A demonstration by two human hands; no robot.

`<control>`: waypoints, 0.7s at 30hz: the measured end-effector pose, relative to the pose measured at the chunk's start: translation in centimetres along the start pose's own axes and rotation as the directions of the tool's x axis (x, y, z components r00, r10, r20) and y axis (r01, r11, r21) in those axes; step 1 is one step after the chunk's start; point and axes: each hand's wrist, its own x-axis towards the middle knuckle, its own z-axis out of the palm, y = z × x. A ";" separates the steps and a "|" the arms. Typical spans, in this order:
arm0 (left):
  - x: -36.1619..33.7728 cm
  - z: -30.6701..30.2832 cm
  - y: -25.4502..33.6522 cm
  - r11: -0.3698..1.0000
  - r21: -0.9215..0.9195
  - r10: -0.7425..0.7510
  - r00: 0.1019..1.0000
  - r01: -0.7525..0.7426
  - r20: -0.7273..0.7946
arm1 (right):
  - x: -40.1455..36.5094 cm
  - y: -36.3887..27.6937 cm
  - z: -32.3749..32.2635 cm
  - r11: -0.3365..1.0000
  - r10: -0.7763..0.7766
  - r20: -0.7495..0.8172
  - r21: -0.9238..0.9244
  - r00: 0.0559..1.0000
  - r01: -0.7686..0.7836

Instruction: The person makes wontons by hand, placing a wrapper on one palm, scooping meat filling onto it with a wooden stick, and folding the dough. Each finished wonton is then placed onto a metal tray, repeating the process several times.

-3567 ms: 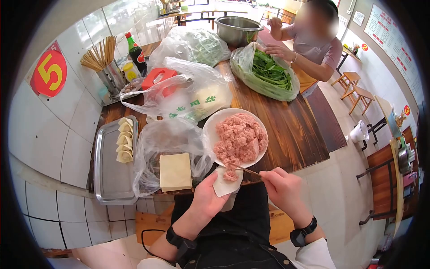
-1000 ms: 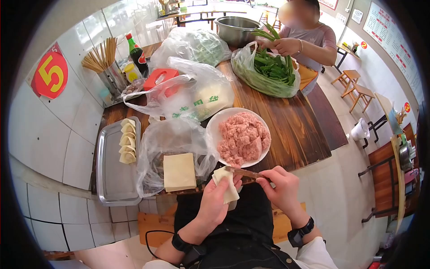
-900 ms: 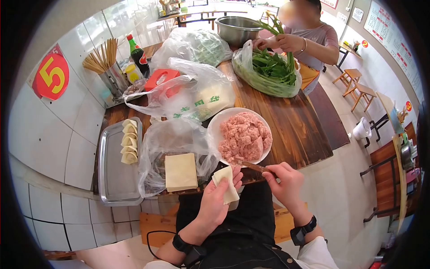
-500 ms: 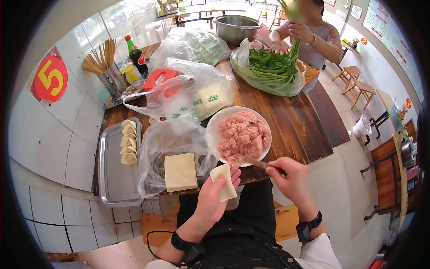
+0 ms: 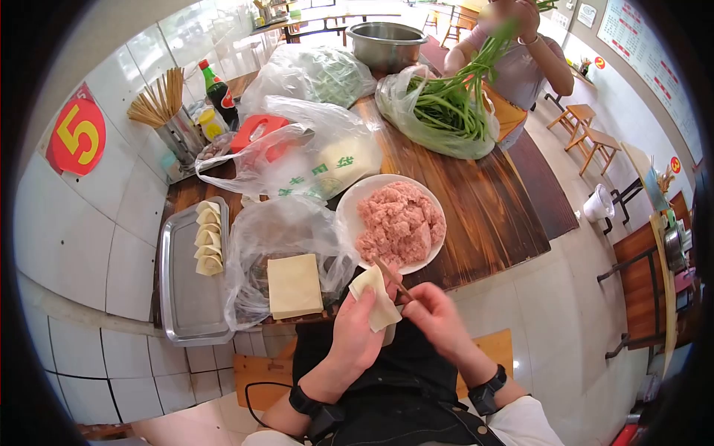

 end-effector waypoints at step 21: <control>-0.7 -0.1 0.3 0.518 0.802 0.378 0.921 -0.297 0.097 | 1.4 -5.5 0.6 0.774 -0.306 0.178 -0.526 0.935 0.353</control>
